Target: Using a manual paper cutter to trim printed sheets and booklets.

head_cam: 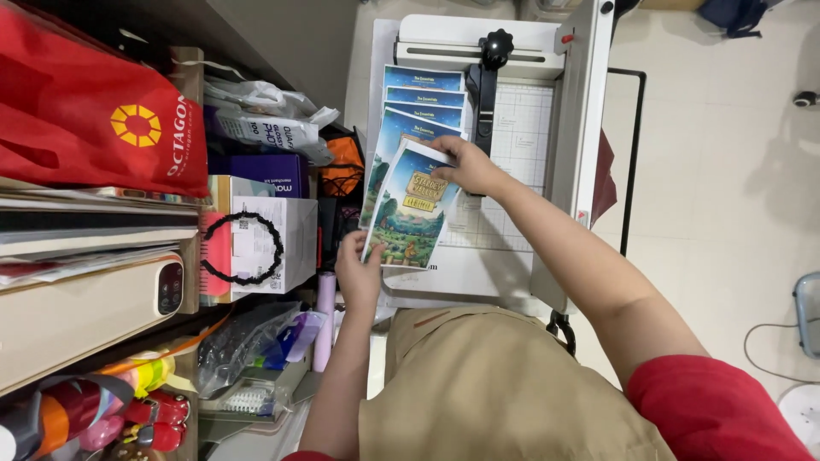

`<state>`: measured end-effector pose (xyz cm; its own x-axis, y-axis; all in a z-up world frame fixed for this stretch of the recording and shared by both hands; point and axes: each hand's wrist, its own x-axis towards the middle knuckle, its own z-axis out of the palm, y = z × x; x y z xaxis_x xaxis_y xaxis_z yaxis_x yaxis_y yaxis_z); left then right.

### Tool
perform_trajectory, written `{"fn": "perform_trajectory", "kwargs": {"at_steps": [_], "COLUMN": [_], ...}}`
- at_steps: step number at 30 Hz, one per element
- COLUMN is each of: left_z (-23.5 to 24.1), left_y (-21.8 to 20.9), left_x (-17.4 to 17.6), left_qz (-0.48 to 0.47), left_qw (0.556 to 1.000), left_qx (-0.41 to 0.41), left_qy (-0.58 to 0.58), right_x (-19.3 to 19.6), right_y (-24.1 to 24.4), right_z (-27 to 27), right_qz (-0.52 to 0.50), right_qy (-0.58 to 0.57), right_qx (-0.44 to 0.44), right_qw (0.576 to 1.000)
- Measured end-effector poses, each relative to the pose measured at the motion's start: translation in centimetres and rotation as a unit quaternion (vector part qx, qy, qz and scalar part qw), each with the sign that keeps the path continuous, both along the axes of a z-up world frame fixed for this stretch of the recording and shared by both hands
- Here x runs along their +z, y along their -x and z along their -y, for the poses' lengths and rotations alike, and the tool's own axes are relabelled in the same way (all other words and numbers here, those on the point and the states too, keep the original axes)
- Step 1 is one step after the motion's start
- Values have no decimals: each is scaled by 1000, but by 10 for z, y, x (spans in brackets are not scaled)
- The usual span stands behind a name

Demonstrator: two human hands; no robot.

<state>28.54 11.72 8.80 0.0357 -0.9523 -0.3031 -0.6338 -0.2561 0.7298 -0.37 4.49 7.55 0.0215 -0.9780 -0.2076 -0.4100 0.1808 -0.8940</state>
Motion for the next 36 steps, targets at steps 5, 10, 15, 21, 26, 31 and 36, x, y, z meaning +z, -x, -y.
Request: {"fn": "perform_trajectory", "kwargs": {"at_steps": [5,10,15,21,26,31,36], "left_z": [6,30,45,48,57,54,58], "left_y": [-13,-27,-13,14,7,14,12], "left_x": [-36,-73,-16,16,-41,-50,-53], "left_qz": [-53,-237,-358,-352,-78,-30,-1], "left_qw": [998,945,883,899,981,984,981], "left_qx": [34,186,107,79,-105,-170,-191], "left_qy": [-2,-130,-284,-248,-146,-35,-44], "right_x": [-3,32,87,161,135,118,114], "right_y": [5,-10,-16,-20,-16,-20,-21], "right_z": [-10,-40,-91,-138,-180,-199,-204], "right_qz": [-59,-141,-127,-45,-95,-114,-92], "right_qy": [5,8,20,3,54,87,86], "right_qx": [30,66,70,68,88,87,75], "right_qw": [998,988,989,997,990,986,989]}}
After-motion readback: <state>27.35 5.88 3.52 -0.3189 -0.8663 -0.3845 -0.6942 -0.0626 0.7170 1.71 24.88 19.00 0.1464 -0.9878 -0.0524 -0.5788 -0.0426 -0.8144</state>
